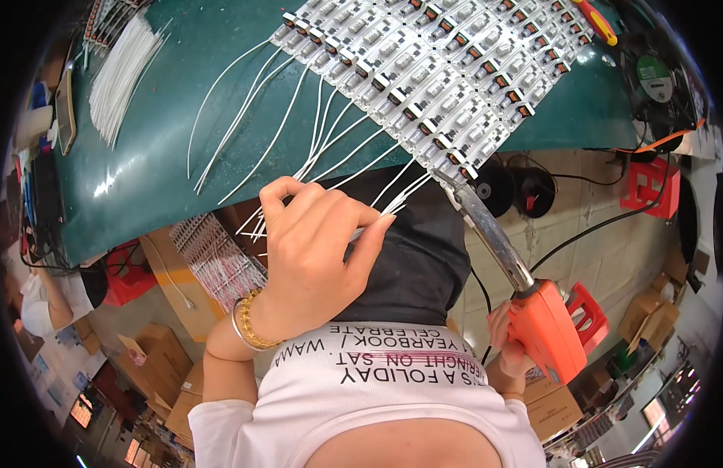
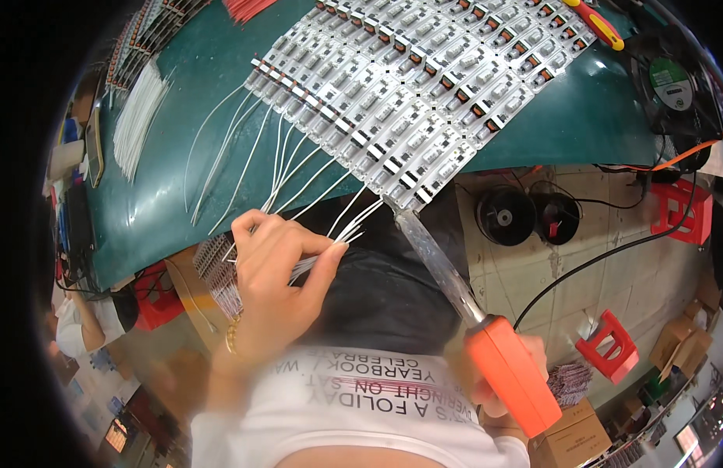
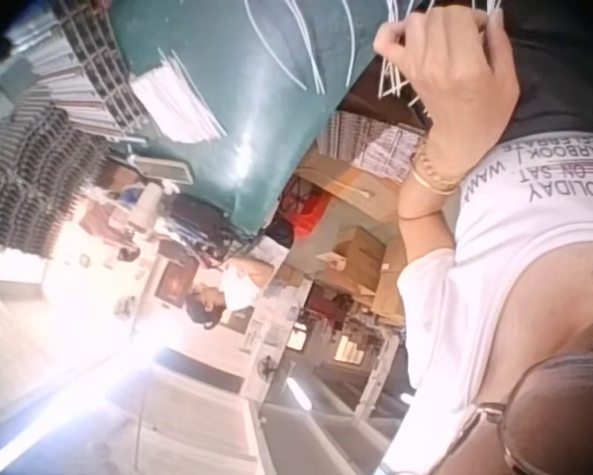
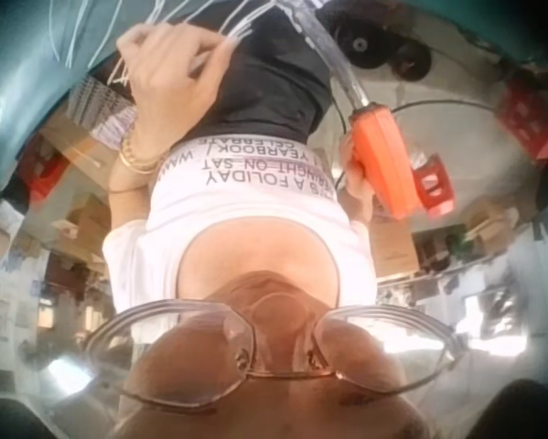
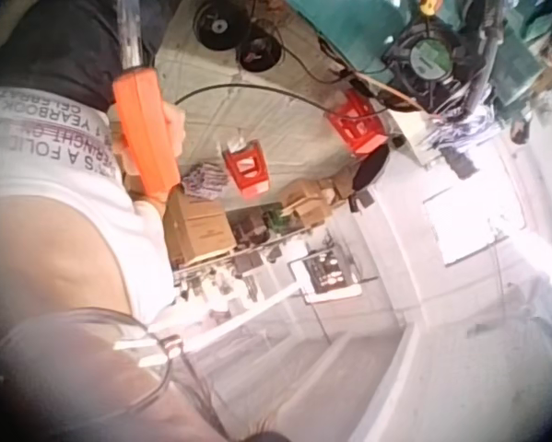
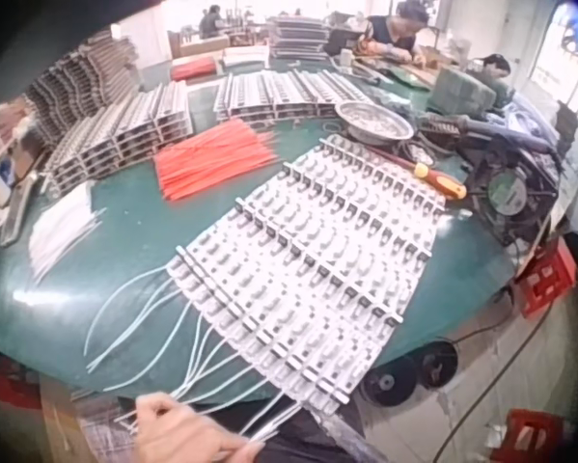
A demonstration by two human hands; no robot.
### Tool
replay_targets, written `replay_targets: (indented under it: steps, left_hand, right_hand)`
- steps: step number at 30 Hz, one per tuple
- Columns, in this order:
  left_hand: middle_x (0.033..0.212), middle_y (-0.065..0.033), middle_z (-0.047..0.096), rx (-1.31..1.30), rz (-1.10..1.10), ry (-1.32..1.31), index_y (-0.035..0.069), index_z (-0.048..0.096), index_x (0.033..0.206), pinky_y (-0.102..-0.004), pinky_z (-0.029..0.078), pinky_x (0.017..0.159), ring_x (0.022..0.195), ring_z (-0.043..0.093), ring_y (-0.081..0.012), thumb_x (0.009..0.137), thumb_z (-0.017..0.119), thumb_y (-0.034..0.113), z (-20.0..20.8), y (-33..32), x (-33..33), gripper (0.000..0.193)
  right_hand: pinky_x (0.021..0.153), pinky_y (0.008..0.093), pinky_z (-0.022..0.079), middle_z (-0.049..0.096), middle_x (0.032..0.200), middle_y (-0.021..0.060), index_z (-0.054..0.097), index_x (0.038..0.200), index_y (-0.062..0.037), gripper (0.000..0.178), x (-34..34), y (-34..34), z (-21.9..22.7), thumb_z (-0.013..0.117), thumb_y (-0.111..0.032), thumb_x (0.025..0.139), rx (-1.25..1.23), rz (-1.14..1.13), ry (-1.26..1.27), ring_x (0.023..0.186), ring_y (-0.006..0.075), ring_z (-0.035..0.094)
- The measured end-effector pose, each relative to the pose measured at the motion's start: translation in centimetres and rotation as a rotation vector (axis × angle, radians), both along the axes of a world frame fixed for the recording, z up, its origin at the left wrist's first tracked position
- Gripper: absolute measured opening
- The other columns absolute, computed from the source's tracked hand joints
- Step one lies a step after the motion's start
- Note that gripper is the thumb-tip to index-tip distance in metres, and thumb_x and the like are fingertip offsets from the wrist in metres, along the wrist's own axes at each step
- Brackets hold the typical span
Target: The person uses a soldering iron to attach red and white wires to a grid of electronic components on a circuit board. They repeatedly pick up individual wires, place them into the board's slots, and apply the soldering iron to secure them. The process involves alternating between red and white wires across the board's surface.
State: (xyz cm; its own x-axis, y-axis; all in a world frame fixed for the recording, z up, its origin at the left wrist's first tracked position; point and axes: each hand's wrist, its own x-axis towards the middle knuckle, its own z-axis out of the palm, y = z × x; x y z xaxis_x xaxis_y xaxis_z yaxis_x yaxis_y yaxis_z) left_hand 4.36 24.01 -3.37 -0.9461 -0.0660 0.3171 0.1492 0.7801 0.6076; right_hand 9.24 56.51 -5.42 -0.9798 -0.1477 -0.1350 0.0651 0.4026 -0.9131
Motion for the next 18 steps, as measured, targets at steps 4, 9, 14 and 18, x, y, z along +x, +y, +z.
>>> replay_targets:
  steps: [4,9,14,18]
  left_hand:
    - [0.065,0.0002,0.055,-0.005,-0.001,-0.001,0.009,0.058,0.073,-0.0378,0.031,0.077,0.061,0.05,-0.0188,0.073,0.076,0.005,-0.1,0.1,0.0,0.018]
    - [0.065,-0.0011,0.059,-0.001,0.03,-0.037,0.008,0.061,0.072,-0.0385,0.034,0.077,0.061,0.052,-0.019,0.073,0.076,0.003,0.3,0.0,0.1,0.016]
    - [0.065,-0.0009,0.059,-0.014,0.023,-0.035,0.008,0.061,0.072,-0.0385,0.034,0.077,0.061,0.051,-0.0189,0.073,0.076,0.003,0.3,0.2,0.1,0.016]
    - [0.065,-0.0001,0.059,-0.014,0.022,-0.038,0.009,0.061,0.072,-0.0382,0.034,0.078,0.061,0.051,-0.0186,0.073,0.076,0.003,0.3,0.1,0.0,0.016]
  right_hand:
    - [0.056,0.0304,0.042,0.057,0.071,0.0057,0.065,0.085,-0.0021,0.065,-0.6,-0.9,0.3,0.069,-0.066,0.073,0.066,0.016,0.055,0.059,0.0202,0.056]
    - [0.054,0.0305,0.042,0.058,0.069,0.0063,0.068,0.079,-0.0058,0.063,-0.3,0.7,0.1,0.067,-0.069,0.071,0.176,0.112,-0.008,0.058,0.021,0.057]
    - [0.049,0.0303,0.041,0.055,0.06,0.0029,0.068,0.077,-0.0076,0.062,-1.1,-0.2,1.2,0.065,-0.069,0.071,0.143,0.125,-0.076,0.052,0.0193,0.055]
    - [0.048,0.0294,0.04,0.052,0.056,0.0014,0.067,0.076,-0.0066,0.061,-1.4,-0.7,1.1,0.065,-0.068,0.074,0.093,0.117,-0.05,0.049,0.0181,0.053]
